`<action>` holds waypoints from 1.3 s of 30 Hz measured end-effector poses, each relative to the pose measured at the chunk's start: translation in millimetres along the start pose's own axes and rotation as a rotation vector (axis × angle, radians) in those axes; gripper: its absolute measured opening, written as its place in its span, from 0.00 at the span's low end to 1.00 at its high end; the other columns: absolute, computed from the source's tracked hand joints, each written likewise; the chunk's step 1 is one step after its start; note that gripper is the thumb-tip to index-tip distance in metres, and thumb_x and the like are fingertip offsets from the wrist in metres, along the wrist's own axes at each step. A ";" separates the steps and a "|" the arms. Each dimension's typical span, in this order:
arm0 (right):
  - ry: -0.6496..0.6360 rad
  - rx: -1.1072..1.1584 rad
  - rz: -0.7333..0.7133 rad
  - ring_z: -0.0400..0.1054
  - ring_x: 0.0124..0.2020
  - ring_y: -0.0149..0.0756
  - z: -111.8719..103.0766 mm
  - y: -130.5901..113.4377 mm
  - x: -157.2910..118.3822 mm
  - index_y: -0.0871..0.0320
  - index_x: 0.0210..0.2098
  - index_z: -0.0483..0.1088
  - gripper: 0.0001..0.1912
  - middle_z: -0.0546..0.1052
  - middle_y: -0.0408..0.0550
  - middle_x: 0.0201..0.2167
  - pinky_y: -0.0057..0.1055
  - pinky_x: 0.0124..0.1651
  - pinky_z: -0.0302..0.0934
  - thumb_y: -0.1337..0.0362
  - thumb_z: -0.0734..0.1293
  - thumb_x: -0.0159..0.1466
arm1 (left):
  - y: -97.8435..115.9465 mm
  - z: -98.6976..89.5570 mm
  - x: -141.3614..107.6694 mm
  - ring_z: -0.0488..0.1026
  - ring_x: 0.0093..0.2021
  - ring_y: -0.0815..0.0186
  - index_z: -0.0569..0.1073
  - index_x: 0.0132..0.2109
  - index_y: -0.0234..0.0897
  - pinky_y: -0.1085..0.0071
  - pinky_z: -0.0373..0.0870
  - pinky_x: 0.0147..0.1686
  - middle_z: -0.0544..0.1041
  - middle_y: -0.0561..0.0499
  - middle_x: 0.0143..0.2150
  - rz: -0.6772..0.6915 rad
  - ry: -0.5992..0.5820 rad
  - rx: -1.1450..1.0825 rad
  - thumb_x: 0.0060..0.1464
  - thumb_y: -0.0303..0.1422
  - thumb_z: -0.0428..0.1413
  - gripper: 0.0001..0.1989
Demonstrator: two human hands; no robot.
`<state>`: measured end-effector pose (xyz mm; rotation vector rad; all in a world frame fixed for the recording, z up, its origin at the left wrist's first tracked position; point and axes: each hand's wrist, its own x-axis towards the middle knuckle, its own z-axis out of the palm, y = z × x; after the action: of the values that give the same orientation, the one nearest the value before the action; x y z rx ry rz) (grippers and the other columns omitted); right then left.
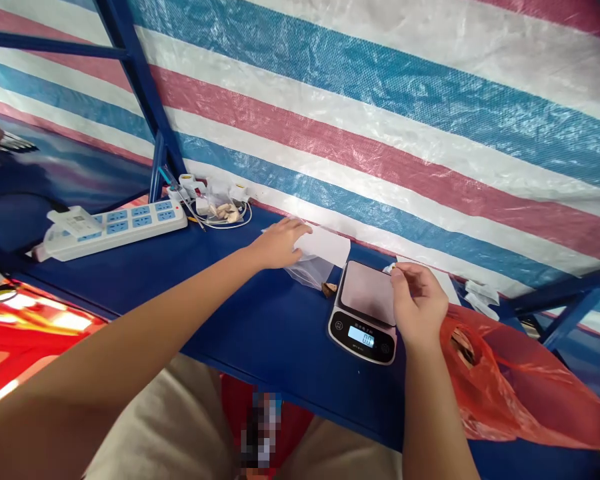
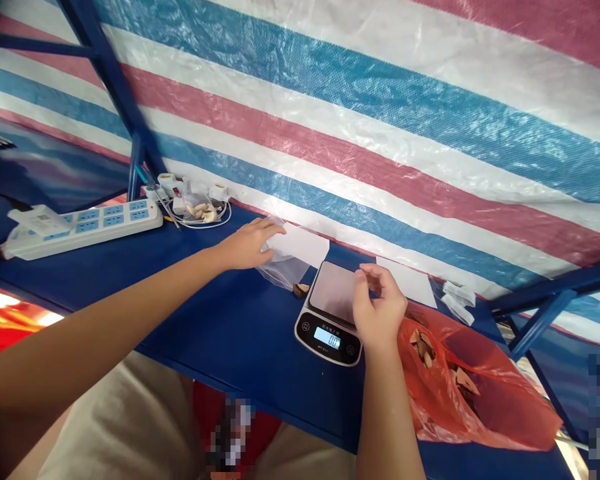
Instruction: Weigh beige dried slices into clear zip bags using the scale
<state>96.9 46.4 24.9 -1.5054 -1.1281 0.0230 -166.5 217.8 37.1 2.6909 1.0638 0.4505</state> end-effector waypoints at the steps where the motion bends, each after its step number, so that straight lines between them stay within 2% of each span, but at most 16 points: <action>1: -0.011 -0.010 -0.024 0.76 0.37 0.39 0.6 -0.3 -0.3 0.56 0.42 0.79 0.14 0.82 0.49 0.38 0.38 0.45 0.70 0.53 0.71 0.66 | 2.7 5.3 8.3 0.62 0.70 0.50 0.69 0.67 0.39 0.50 0.63 0.67 0.70 0.41 0.69 0.033 -0.015 0.042 0.59 0.32 0.52 0.28; 3: -0.028 -0.037 -0.060 0.76 0.35 0.38 1.5 -0.4 -0.6 0.56 0.41 0.78 0.12 0.82 0.48 0.37 0.37 0.44 0.70 0.54 0.71 0.66 | 5.7 13.8 24.6 0.64 0.69 0.50 0.73 0.62 0.39 0.49 0.63 0.66 0.71 0.41 0.68 0.060 -0.028 0.104 0.57 0.27 0.52 0.26; 5: -0.041 -0.066 -0.081 0.75 0.33 0.37 1.2 -0.3 -0.4 0.56 0.40 0.78 0.12 0.82 0.48 0.35 0.36 0.42 0.70 0.54 0.70 0.66 | 7.3 19.5 37.1 0.68 0.65 0.51 0.79 0.52 0.38 0.48 0.64 0.64 0.76 0.41 0.62 0.062 -0.024 0.133 0.57 0.25 0.51 0.19; 7: -0.055 -0.098 -0.114 0.74 0.32 0.37 0.4 -1.7 -0.3 0.56 0.39 0.77 0.11 0.82 0.47 0.34 0.35 0.41 0.70 0.55 0.68 0.67 | 8.4 20.7 42.9 0.71 0.61 0.51 0.81 0.46 0.36 0.49 0.65 0.62 0.80 0.40 0.56 0.052 0.007 0.138 0.60 0.25 0.49 0.16; 10: -0.129 -0.171 -0.283 0.76 0.35 0.39 4.1 -12.4 -3.8 0.56 0.41 0.76 0.10 0.82 0.49 0.36 0.37 0.45 0.71 0.58 0.66 0.70 | 8.8 9.0 36.1 0.73 0.57 0.53 0.80 0.51 0.35 0.51 0.67 0.59 0.80 0.39 0.53 0.018 0.130 0.135 0.65 0.28 0.44 0.19; 12: -0.268 -0.294 -0.443 0.77 0.42 0.41 15.1 -27.4 -10.2 0.56 0.45 0.76 0.10 0.83 0.51 0.41 0.44 0.58 0.67 0.62 0.64 0.71 | 8.9 -7.6 20.4 0.75 0.52 0.56 0.80 0.52 0.35 0.56 0.70 0.56 0.80 0.40 0.52 0.008 0.280 0.078 0.67 0.31 0.45 0.20; 14: -0.480 -0.493 -0.555 0.76 0.53 0.46 33.3 -46.0 -18.9 0.57 0.49 0.76 0.11 0.83 0.54 0.46 0.57 0.72 0.50 0.64 0.63 0.71 | 11.1 -27.4 -4.4 0.77 0.46 0.60 0.81 0.51 0.36 0.62 0.73 0.51 0.80 0.43 0.49 0.000 0.449 -0.010 0.67 0.34 0.48 0.18; 16: -0.702 -0.714 -0.574 0.72 0.58 0.52 54.4 -63.0 -27.4 0.58 0.52 0.76 0.13 0.82 0.57 0.46 0.65 0.75 0.38 0.67 0.64 0.70 | 17.2 -45.6 -36.4 0.77 0.41 0.64 0.82 0.50 0.38 0.65 0.74 0.47 0.81 0.46 0.47 -0.047 0.586 -0.044 0.67 0.36 0.50 0.16; 18: -0.857 -0.885 -0.527 0.73 0.54 0.53 72.4 -73.6 -33.3 0.61 0.53 0.76 0.16 0.82 0.58 0.43 0.66 0.74 0.38 0.72 0.66 0.67 | 26.6 -58.1 -72.2 0.77 0.38 0.67 0.83 0.49 0.40 0.68 0.75 0.44 0.82 0.48 0.48 -0.122 0.688 -0.023 0.66 0.36 0.53 0.14; 20: -0.928 -0.984 -0.471 0.75 0.48 0.52 83.1 -77.0 -36.1 0.63 0.51 0.76 0.18 0.81 0.58 0.40 0.66 0.72 0.42 0.76 0.66 0.63 | 36.5 -63.3 -107.6 0.77 0.37 0.70 0.83 0.47 0.39 0.72 0.74 0.40 0.82 0.50 0.47 -0.167 0.747 -0.002 0.65 0.36 0.56 0.12; 22: -0.944 -1.020 -0.442 0.75 0.45 0.51 86.4 -75.6 -37.1 0.63 0.47 0.76 0.16 0.80 0.58 0.38 0.63 0.71 0.45 0.79 0.65 0.61 | 43.6 -62.2 -139.0 0.76 0.36 0.72 0.83 0.47 0.40 0.76 0.71 0.34 0.82 0.52 0.45 -0.227 0.764 0.016 0.64 0.35 0.57 0.11; 24: -0.942 -1.021 -0.438 0.76 0.42 0.48 84.9 -73.0 -38.0 0.63 0.45 0.76 0.16 0.80 0.58 0.38 0.59 0.70 0.49 0.80 0.64 0.61 | 46.3 -57.7 -164.1 0.72 0.29 0.77 0.83 0.47 0.41 0.76 0.65 0.26 0.82 0.55 0.45 -0.303 0.761 0.006 0.64 0.35 0.58 0.10; 27: -0.950 -1.003 -0.454 0.76 0.42 0.45 79.4 -71.0 -40.6 0.63 0.46 0.74 0.17 0.79 0.57 0.39 0.49 0.67 0.56 0.82 0.63 0.61 | 44.3 -51.2 -188.7 0.70 0.27 0.78 0.83 0.47 0.42 0.77 0.64 0.24 0.81 0.56 0.46 -0.366 0.742 -0.032 0.63 0.36 0.59 0.10; 32: -0.948 -0.964 -0.476 0.75 0.38 0.43 66.8 -70.5 -45.0 0.62 0.47 0.72 0.20 0.78 0.54 0.36 0.38 0.54 0.65 0.84 0.60 0.61 | 37.1 -48.7 -206.5 0.71 0.28 0.77 0.83 0.46 0.43 0.76 0.63 0.22 0.81 0.55 0.46 -0.380 0.730 -0.072 0.63 0.37 0.58 0.10; 36: -0.912 -0.925 -0.467 0.74 0.39 0.43 62.2 -69.0 -44.8 0.64 0.55 0.70 0.28 0.79 0.55 0.40 0.36 0.55 0.65 0.86 0.59 0.58 | 36.4 -48.8 -211.4 0.77 0.38 0.72 0.82 0.45 0.44 0.76 0.68 0.28 0.80 0.55 0.45 -0.404 0.736 -0.127 0.63 0.39 0.59 0.10; 39: -0.878 -0.906 -0.452 0.75 0.44 0.43 60.1 -75.3 -44.8 0.63 0.57 0.71 0.30 0.79 0.56 0.45 0.35 0.56 0.66 0.86 0.59 0.58 | 45.4 -51.8 -210.1 0.76 0.38 0.71 0.82 0.45 0.46 0.74 0.69 0.30 0.81 0.56 0.45 -0.405 0.732 -0.128 0.63 0.41 0.57 0.11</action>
<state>-8.2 50.7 39.6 -2.0440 -2.3913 -0.1764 -301.9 44.1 56.6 2.1284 1.6301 1.4124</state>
